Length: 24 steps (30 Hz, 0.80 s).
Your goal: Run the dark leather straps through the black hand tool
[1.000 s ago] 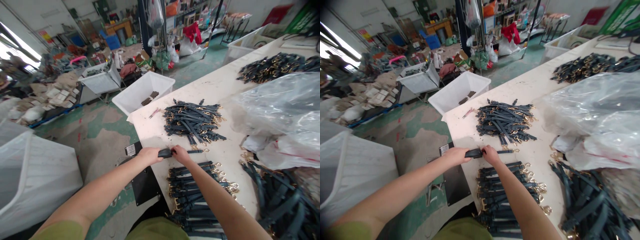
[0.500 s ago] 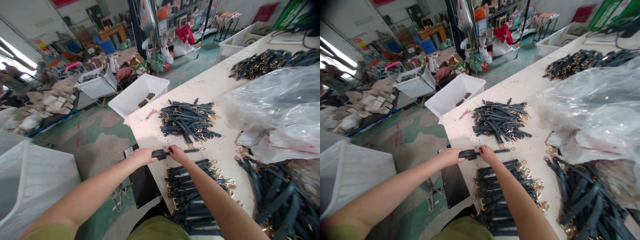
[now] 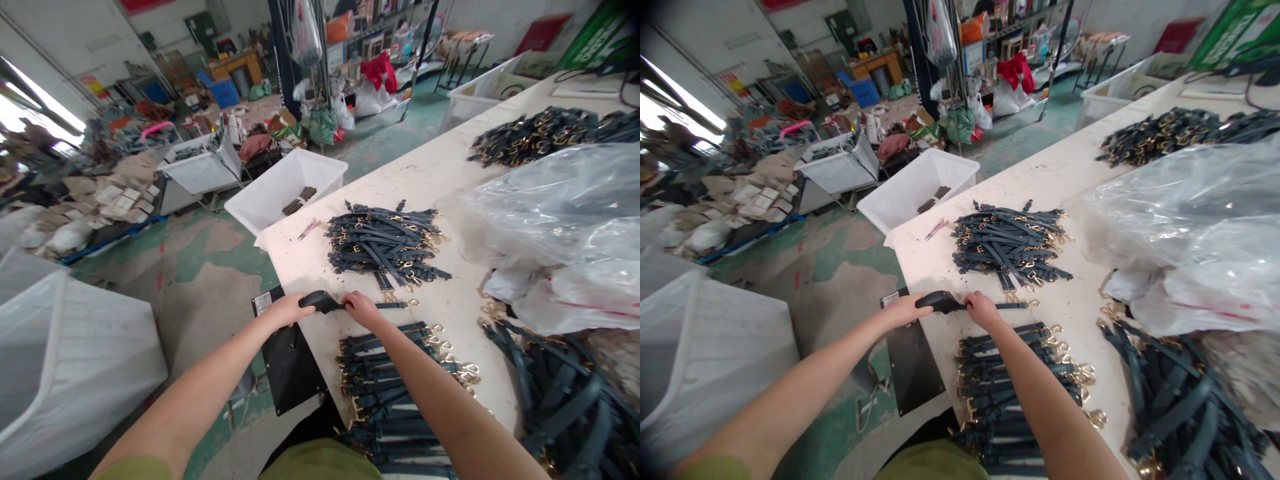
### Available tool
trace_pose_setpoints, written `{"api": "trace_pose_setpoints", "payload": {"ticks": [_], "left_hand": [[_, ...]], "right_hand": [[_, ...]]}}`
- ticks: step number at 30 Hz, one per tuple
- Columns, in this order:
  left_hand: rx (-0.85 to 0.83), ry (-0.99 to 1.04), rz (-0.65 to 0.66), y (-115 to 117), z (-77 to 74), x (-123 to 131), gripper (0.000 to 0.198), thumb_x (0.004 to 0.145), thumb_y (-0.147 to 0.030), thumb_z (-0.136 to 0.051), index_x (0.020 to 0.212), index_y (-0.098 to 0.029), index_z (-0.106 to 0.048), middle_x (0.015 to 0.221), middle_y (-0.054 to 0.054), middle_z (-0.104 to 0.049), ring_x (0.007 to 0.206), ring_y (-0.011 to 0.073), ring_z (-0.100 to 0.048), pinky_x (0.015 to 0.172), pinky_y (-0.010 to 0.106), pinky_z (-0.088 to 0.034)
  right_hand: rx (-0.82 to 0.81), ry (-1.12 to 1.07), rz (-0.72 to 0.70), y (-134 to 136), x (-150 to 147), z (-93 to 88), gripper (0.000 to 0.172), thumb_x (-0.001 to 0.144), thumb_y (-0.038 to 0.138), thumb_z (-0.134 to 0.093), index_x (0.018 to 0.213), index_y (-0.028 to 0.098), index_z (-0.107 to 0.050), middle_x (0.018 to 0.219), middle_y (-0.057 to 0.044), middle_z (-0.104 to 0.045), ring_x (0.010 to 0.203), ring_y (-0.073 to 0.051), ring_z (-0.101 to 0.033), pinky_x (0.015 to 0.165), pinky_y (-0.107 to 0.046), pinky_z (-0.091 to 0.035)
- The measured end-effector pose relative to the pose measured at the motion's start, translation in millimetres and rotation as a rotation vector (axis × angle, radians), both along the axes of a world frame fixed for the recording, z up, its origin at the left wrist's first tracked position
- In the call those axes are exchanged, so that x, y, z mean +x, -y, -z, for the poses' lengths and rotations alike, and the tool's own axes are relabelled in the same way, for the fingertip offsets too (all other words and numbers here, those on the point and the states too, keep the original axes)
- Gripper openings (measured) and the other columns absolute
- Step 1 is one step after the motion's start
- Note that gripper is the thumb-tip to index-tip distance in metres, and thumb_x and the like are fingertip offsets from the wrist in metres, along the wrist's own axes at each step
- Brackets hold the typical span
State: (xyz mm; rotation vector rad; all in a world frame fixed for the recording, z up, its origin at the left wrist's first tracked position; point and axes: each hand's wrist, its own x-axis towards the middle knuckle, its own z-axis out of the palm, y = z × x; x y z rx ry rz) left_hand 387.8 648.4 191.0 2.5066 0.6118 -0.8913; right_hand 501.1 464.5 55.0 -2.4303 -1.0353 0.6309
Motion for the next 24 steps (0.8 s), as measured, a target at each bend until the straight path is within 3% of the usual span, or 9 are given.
{"api": "trace_pose_setpoints", "payload": {"ticks": [3, 7, 10, 13, 17, 24], "left_hand": [[0.014, 0.037, -0.038, -7, -5.8, -9, 0.053, 0.071, -0.058, -0.034, 0.109, -0.024, -0.048, 0.070, -0.001, -0.063, 0.050, 0.0115, -0.057, 0.050, 0.021, -0.039], [0.130, 0.126, -0.065, -18, -21.5, -39, 0.052, 0.071, -0.059, -0.035, 0.106, -0.023, -0.051, 0.091, 0.003, -0.063, 0.072, 0.0165, -0.059, 0.058, 0.022, -0.041], [0.170, 0.127, -0.066, -16, -28.5, -64, 0.049, 0.071, -0.058, -0.037, 0.106, -0.027, -0.051, 0.096, 0.003, -0.062, 0.082, 0.0186, -0.058, 0.061, 0.023, -0.040], [0.143, 0.093, -0.076, -8, -29.1, -85, 0.046, 0.072, -0.057, -0.037, 0.106, -0.029, -0.051, 0.094, 0.002, -0.063, 0.081, 0.0188, -0.058, 0.060, 0.023, -0.039], [0.110, 0.061, -0.093, 1, -27.8, -104, 0.048, 0.072, -0.057, -0.036, 0.108, -0.029, -0.049, 0.093, 0.002, -0.063, 0.081, 0.0190, -0.058, 0.059, 0.023, -0.038], [0.111, 0.066, -0.091, 8, -31.4, -116, 0.047, 0.072, -0.057, -0.037, 0.111, -0.031, -0.046, 0.093, 0.002, -0.063, 0.082, 0.0191, -0.058, 0.059, 0.023, -0.040]], "right_hand": [[-0.018, 0.024, -0.003, -1, -3, -3.7, 0.022, 0.077, 0.023, -0.042, 0.091, 0.021, -0.058, 0.089, -0.003, -0.051, 0.077, -0.011, -0.049, 0.071, -0.021, -0.032], [-0.054, 0.046, -0.051, -6, -6, -13.7, 0.021, 0.076, 0.032, -0.046, 0.089, 0.022, -0.058, 0.088, -0.003, -0.050, 0.076, -0.012, -0.049, 0.068, -0.022, -0.032], [-0.088, 0.134, -0.122, -9, -13, -20.1, 0.016, 0.074, 0.027, -0.048, 0.085, 0.020, -0.058, 0.087, -0.005, -0.050, 0.081, -0.015, -0.048, 0.069, -0.023, -0.031], [-0.113, 0.199, -0.165, -6, -28, -20.8, 0.013, 0.074, 0.021, -0.047, 0.083, 0.018, -0.056, 0.087, -0.005, -0.050, 0.079, -0.015, -0.048, 0.066, -0.024, -0.031], [-0.164, 0.134, -0.108, 2, -47, -18.7, 0.016, 0.075, 0.028, -0.049, 0.088, 0.019, -0.053, 0.090, -0.004, -0.048, 0.074, -0.012, -0.049, 0.064, -0.022, -0.032], [-0.137, 0.186, -0.131, -4, -63, -23.3, 0.014, 0.078, 0.028, -0.047, 0.088, 0.021, -0.054, 0.092, -0.006, -0.050, 0.085, -0.016, -0.047, 0.071, -0.025, -0.031]]}}
